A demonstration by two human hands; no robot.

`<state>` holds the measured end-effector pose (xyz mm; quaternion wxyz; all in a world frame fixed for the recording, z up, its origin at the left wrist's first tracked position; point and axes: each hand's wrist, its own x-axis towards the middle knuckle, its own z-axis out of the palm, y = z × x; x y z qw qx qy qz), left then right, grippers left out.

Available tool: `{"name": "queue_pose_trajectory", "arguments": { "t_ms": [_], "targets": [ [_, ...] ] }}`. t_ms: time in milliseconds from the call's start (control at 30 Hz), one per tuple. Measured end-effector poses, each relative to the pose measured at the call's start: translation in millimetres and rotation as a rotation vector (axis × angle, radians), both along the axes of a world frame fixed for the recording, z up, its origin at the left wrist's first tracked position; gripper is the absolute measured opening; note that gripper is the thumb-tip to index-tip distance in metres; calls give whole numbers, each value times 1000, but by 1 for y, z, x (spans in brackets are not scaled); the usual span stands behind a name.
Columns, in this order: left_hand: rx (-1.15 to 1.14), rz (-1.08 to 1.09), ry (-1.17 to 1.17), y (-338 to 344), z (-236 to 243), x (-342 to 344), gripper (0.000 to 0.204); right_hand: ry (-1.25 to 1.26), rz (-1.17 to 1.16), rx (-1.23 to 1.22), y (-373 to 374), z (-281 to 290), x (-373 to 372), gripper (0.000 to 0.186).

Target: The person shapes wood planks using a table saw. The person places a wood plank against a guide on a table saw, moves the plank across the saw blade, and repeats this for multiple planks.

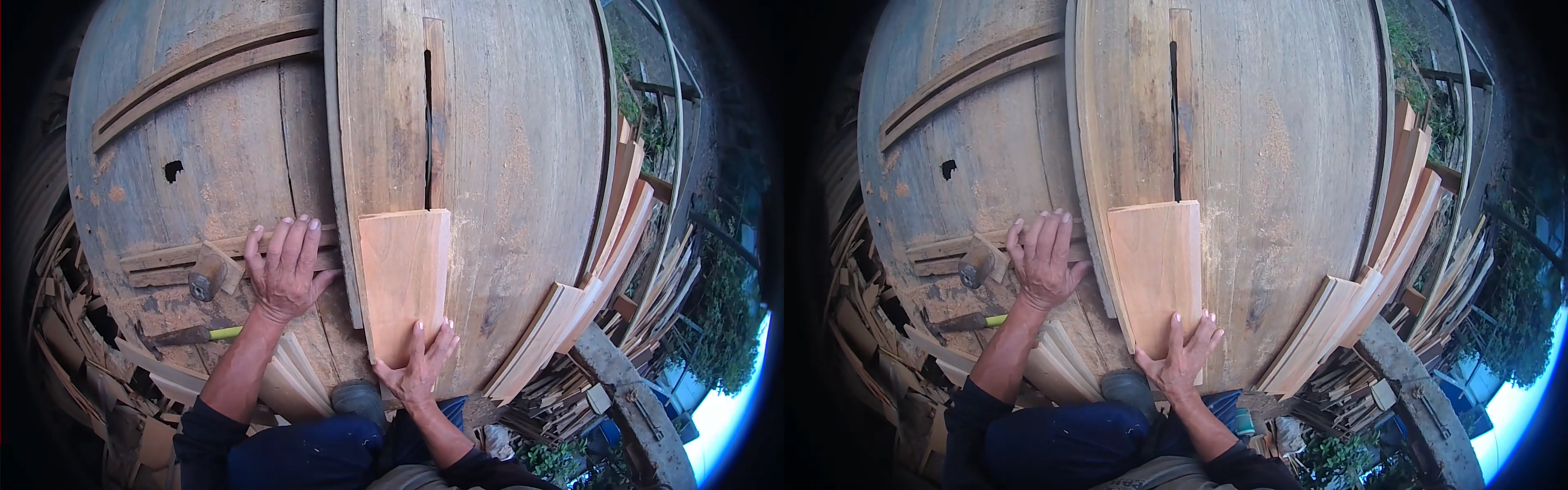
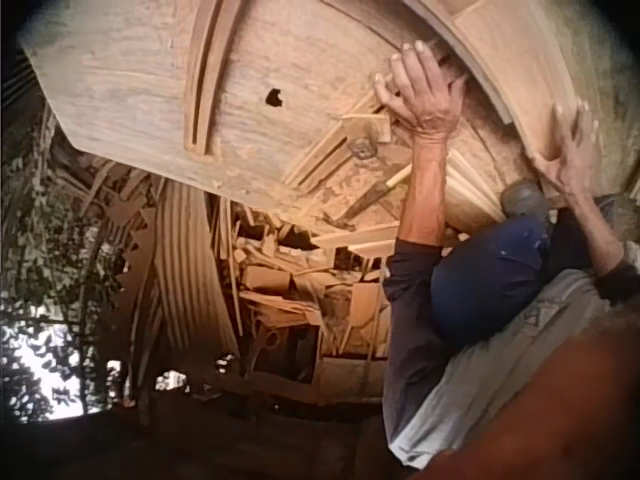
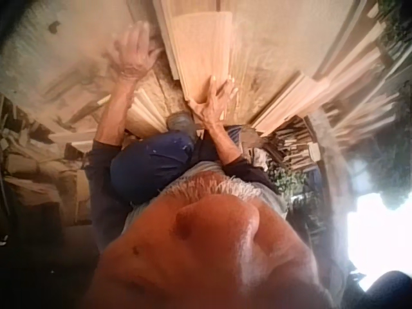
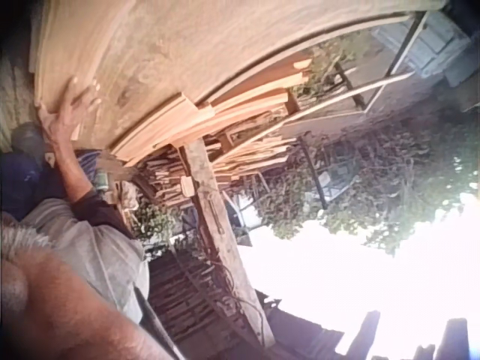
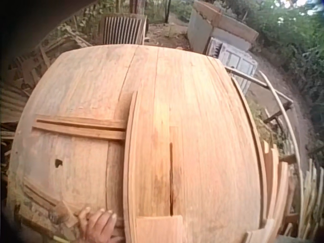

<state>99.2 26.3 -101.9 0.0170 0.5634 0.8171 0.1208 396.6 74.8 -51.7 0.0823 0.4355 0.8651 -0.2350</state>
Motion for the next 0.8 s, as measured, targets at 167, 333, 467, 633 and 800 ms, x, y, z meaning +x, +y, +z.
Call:
{"name": "queue_pose_trajectory", "arguments": {
  "t_ms": [167, 333, 467, 633, 800],
  "targets": [
    [-4, 36, -26, -6, -5, 1, 75, -12, 9, -30, 4, 3, -4, 109],
    [-25, 2, -11, -7, -6, 1, 77, -37, -8, -48, 7, 7, -10, 108],
    [-16, -3, 12, -6, -6, 2, 76, -12, -30, -55, 6, 4, -10, 107],
    [-10, -4, 15, -5, -9, 0, 74, 19, -72, -66, 6, 3, -11, 107],
    [7, 5, 9, -3, -9, 4, 74, 28, -71, -60, 7, 3, -11, 105]
  ]
}}
